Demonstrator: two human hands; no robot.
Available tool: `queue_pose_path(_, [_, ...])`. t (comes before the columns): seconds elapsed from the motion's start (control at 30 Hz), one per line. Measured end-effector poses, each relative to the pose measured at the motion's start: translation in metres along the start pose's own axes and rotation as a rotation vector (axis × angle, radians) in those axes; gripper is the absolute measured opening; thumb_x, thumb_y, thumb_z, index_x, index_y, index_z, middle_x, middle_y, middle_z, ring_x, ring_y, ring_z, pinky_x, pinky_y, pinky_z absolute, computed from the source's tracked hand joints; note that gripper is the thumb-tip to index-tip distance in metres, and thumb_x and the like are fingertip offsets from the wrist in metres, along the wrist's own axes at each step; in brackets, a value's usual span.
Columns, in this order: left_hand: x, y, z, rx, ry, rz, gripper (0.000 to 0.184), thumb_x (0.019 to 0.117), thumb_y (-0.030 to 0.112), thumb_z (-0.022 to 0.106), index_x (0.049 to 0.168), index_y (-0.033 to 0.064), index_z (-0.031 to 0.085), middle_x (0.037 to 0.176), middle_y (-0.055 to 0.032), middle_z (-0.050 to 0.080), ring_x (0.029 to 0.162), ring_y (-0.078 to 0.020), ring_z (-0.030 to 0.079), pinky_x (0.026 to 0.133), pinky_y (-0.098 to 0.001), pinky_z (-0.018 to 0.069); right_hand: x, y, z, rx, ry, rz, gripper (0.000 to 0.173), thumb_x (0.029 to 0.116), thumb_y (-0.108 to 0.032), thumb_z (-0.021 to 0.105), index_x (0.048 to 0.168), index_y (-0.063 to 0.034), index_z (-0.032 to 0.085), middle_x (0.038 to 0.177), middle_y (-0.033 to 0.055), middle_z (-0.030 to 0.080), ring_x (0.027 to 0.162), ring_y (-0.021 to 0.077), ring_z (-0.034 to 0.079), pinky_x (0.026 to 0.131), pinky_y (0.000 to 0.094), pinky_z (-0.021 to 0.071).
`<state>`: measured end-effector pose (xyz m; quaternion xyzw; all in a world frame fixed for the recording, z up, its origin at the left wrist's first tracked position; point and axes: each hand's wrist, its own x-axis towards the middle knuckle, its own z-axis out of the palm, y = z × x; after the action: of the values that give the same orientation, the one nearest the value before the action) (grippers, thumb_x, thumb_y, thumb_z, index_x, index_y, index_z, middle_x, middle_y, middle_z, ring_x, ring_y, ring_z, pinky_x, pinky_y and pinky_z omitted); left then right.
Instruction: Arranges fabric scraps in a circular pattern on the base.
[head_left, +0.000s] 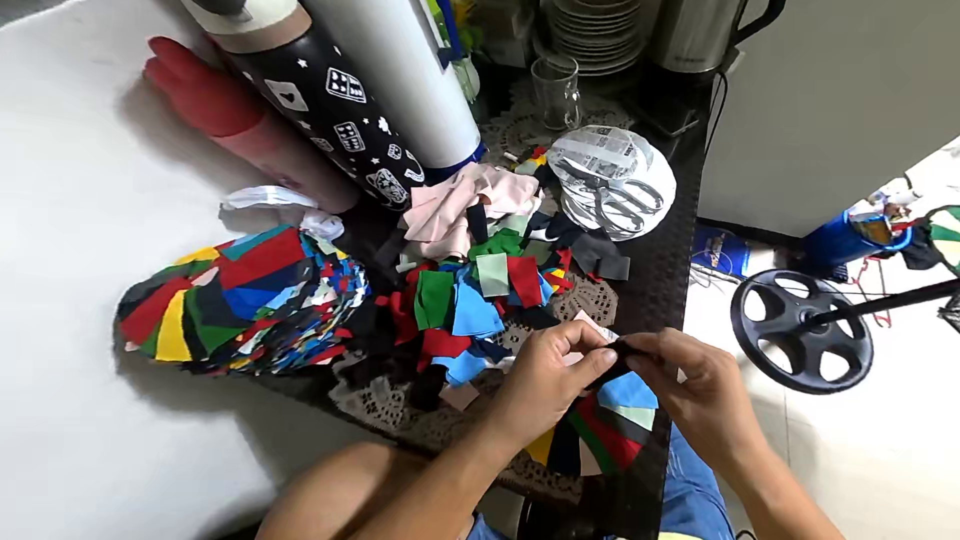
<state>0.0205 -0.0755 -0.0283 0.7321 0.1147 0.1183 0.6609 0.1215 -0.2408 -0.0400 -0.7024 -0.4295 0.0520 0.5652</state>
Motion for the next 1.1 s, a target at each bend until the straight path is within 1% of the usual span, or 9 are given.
queue_pose_path(0.23, [-0.005,-0.007,0.018,-0.089,-0.006,-0.014,0.013,0.0974,0.003,0.062,0.110,0.0000,0.062,0.098,-0.0019,0.070,0.089,-0.0045,0.068,0.080,-0.0204,0.0576,-0.015,0.004,-0.005,0.151,0.040,0.239,0.008,0.0929,-0.008,0.069,0.097,-0.0024,0.073,0.084,-0.0040,0.073,0.074,-0.0049,0.066,0.070,0.0124,0.0559])
queue_pose_path(0.4, [-0.008,-0.015,0.031,-0.053,0.011,0.006,0.009,0.1008,0.007,0.059,0.106,0.0012,0.065,0.091,0.0011,0.069,0.078,-0.0026,0.067,0.071,-0.0186,0.0572,-0.027,0.007,-0.006,0.182,0.035,0.329,0.007,0.0941,-0.011,0.067,0.094,-0.0055,0.072,0.080,-0.0067,0.071,0.071,-0.0039,0.066,0.067,0.0134,0.0564])
queue_pose_path(0.5, [-0.010,-0.022,0.036,0.105,0.028,0.090,0.015,0.1014,0.010,0.059,0.107,0.0012,0.069,0.090,0.0013,0.071,0.073,0.0008,0.065,0.067,-0.0156,0.0558,-0.036,0.011,-0.006,0.107,0.029,0.332,0.010,0.0947,-0.017,0.068,0.095,-0.0081,0.072,0.079,-0.0084,0.071,0.072,-0.0043,0.066,0.070,0.0152,0.0545])
queue_pose_path(0.57, [-0.010,-0.029,0.039,0.241,0.072,0.182,0.017,0.1007,0.013,0.060,0.101,0.0015,0.073,0.089,0.0004,0.073,0.079,0.0039,0.065,0.072,-0.0124,0.0543,-0.042,0.014,-0.006,0.074,0.022,0.344,0.010,0.0947,-0.018,0.067,0.094,-0.0090,0.072,0.079,-0.0093,0.071,0.073,-0.0048,0.064,0.073,0.0158,0.0523])
queue_pose_path(0.67, [-0.010,-0.034,0.040,0.402,0.107,0.289,0.018,0.1002,0.014,0.061,0.098,0.0019,0.074,0.091,-0.0033,0.073,0.087,0.0002,0.067,0.081,-0.0138,0.0536,-0.049,0.017,-0.007,0.057,0.014,0.340,0.011,0.0951,-0.017,0.067,0.094,-0.0069,0.072,0.079,-0.0075,0.070,0.072,-0.0062,0.064,0.070,0.0122,0.0525])
queue_pose_path(0.83, [-0.015,-0.041,0.043,0.679,0.062,0.442,0.017,0.1033,0.017,0.057,0.101,0.0032,0.068,0.079,-0.0063,0.069,0.070,-0.0080,0.065,0.067,-0.0179,0.0537,-0.061,0.017,-0.006,-0.055,0.016,0.307,0.016,0.0953,-0.019,0.066,0.092,-0.0047,0.072,0.079,-0.0021,0.071,0.071,-0.0057,0.064,0.068,0.0098,0.0523])
queue_pose_path(0.9, [-0.019,-0.043,0.044,0.728,0.056,0.396,0.018,0.1032,0.019,0.057,0.100,0.0047,0.067,0.072,-0.0045,0.066,0.061,-0.0086,0.061,0.058,-0.0190,0.0504,-0.065,0.019,-0.006,-0.129,0.006,0.305,0.018,0.0954,-0.022,0.066,0.091,-0.0064,0.073,0.077,-0.0020,0.069,0.068,-0.0039,0.062,0.065,0.0107,0.0507])
queue_pose_path(0.97, [-0.023,-0.039,0.044,0.705,0.023,0.239,0.018,0.1016,0.022,0.059,0.101,0.0070,0.069,0.071,-0.0013,0.065,0.059,-0.0049,0.058,0.055,-0.0171,0.0486,-0.067,0.021,-0.005,-0.226,-0.008,0.296,0.018,0.0950,-0.024,0.065,0.090,-0.0086,0.074,0.076,-0.0014,0.069,0.068,0.0015,0.063,0.064,0.0162,0.0516])
queue_pose_path(1.1, [-0.021,-0.027,0.038,0.605,-0.091,-0.025,0.018,0.0988,0.015,0.059,0.114,0.0074,0.067,0.090,-0.0004,0.069,0.072,-0.0015,0.063,0.066,-0.0155,0.0527,-0.061,0.023,-0.007,-0.390,-0.037,0.262,0.015,0.0935,-0.019,0.063,0.090,-0.0097,0.075,0.081,0.0026,0.071,0.078,0.0161,0.069,0.069,0.0330,0.0561])
